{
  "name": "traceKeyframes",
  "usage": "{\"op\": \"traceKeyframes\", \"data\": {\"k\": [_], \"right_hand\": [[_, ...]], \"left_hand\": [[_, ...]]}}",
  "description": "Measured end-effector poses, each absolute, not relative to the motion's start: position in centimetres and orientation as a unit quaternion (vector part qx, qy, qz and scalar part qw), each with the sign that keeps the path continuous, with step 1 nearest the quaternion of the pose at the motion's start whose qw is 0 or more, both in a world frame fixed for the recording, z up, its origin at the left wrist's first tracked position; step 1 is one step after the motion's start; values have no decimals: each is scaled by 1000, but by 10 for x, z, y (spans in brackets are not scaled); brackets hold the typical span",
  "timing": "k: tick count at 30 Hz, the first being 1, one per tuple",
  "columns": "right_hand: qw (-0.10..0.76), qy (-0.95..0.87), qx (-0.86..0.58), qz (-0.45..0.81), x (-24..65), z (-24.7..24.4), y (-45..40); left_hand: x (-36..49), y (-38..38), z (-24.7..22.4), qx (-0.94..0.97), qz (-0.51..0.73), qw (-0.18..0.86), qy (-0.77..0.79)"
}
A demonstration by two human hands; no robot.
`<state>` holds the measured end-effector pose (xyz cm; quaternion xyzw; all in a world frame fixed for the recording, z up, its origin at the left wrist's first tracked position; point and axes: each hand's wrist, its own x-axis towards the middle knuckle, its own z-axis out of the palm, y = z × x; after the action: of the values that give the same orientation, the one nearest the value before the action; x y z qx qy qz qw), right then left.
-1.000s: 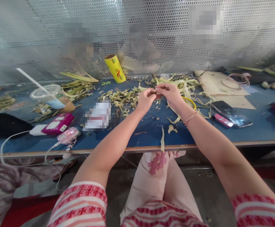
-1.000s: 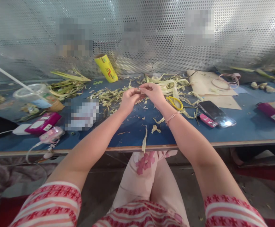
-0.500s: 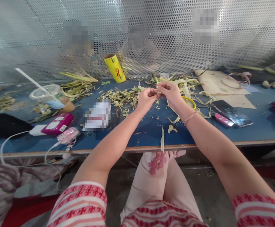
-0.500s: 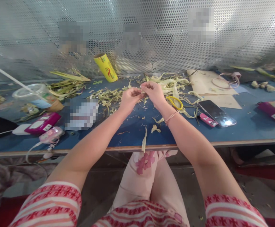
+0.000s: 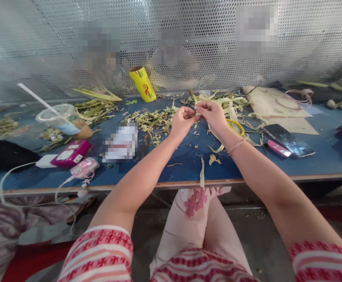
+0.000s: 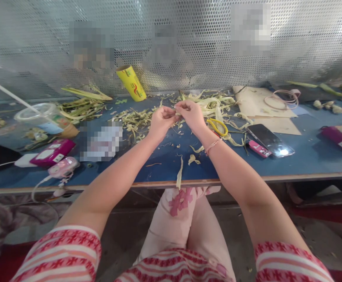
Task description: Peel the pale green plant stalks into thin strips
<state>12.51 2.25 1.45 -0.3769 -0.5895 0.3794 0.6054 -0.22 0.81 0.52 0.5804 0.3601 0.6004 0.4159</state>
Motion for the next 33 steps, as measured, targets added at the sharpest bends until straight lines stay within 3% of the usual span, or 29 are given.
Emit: {"op": "traceKeyframes", "data": {"k": [23,33], "right_hand": [[603,-601,-373,370,129,13,25],[591,-614,-345,394,126,13,21]], "left_hand": [[-3,8,4,563,610,438,345],[-1,1,11,452,643,515,342]]}}
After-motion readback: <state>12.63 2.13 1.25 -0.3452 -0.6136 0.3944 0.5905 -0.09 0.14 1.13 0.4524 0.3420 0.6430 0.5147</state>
